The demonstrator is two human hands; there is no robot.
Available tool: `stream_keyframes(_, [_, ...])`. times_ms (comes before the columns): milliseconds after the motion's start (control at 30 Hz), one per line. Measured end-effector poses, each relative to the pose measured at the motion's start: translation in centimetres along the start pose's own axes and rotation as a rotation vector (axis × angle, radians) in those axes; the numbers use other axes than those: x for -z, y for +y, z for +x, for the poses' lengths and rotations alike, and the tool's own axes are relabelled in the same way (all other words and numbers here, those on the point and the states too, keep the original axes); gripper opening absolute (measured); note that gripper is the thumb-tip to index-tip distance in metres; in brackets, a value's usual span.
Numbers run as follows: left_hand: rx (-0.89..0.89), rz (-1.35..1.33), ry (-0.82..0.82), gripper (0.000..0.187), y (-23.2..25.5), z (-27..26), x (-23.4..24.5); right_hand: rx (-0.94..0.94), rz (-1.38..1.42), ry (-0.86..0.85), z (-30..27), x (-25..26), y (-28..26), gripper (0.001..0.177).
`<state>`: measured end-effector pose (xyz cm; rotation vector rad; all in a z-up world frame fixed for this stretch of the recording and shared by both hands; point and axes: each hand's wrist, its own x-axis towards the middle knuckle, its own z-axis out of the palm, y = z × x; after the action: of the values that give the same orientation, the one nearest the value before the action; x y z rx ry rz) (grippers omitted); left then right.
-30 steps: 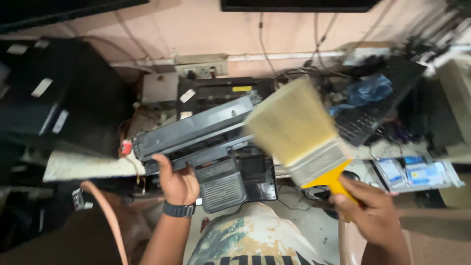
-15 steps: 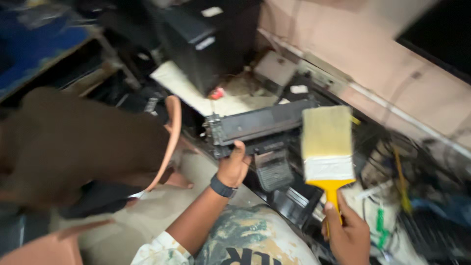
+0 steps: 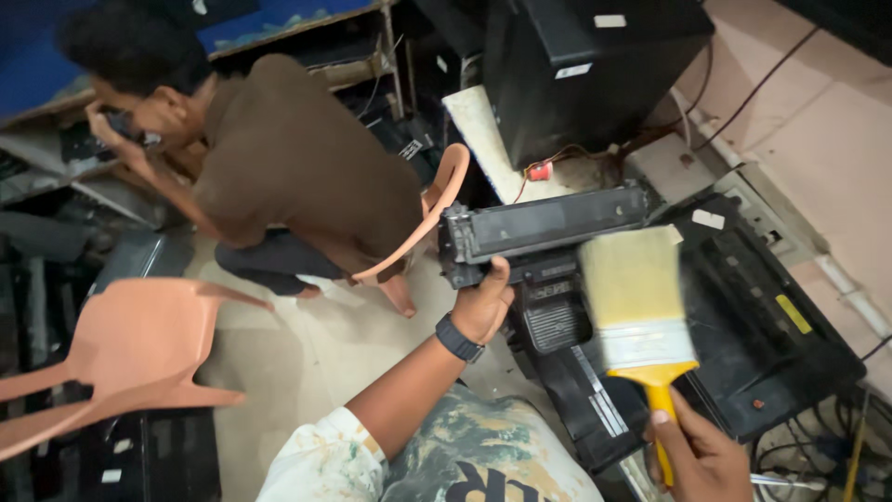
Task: The person cleans the interior of a laser printer using a toothbrush and a paintbrush. They remove the toner cartridge, brush the inside of the printer and the cartridge, then reinsert the cartridge and close the printer.
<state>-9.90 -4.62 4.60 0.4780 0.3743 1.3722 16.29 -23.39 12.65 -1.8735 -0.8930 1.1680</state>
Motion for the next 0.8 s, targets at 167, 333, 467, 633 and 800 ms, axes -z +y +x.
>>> stream_keyframes(167, [-0.081,0.157,-0.023,0.053,-0.7,-0.9,-1.7,-0.203,0.211,-0.359,-1.0,-2.0,0.9,0.048])
stream_keyframes(333, [-0.035,0.218,-0.056,0.053,-0.5,-1.0,-2.2,-0.082,0.113,-0.042,-0.3,0.1,0.0,0.046])
stream_keyframes(467, [-0.294,0.784,-0.092,0.05,-1.2,-1.3,-2.7,-0.189,0.135,0.075,-0.9,0.8,0.1,0.045])
stream_keyframes(633, [-0.177,0.817,-0.154,0.045,-1.9,-0.6,-3.6,-0.215,0.285,-0.153,-1.9,0.9,2.6,0.047])
stream_keyframes(800, [0.059,0.643,-0.195,0.045,-1.2,0.4,-4.7,-0.197,0.15,0.227,-3.5,5.2,6.3,0.049])
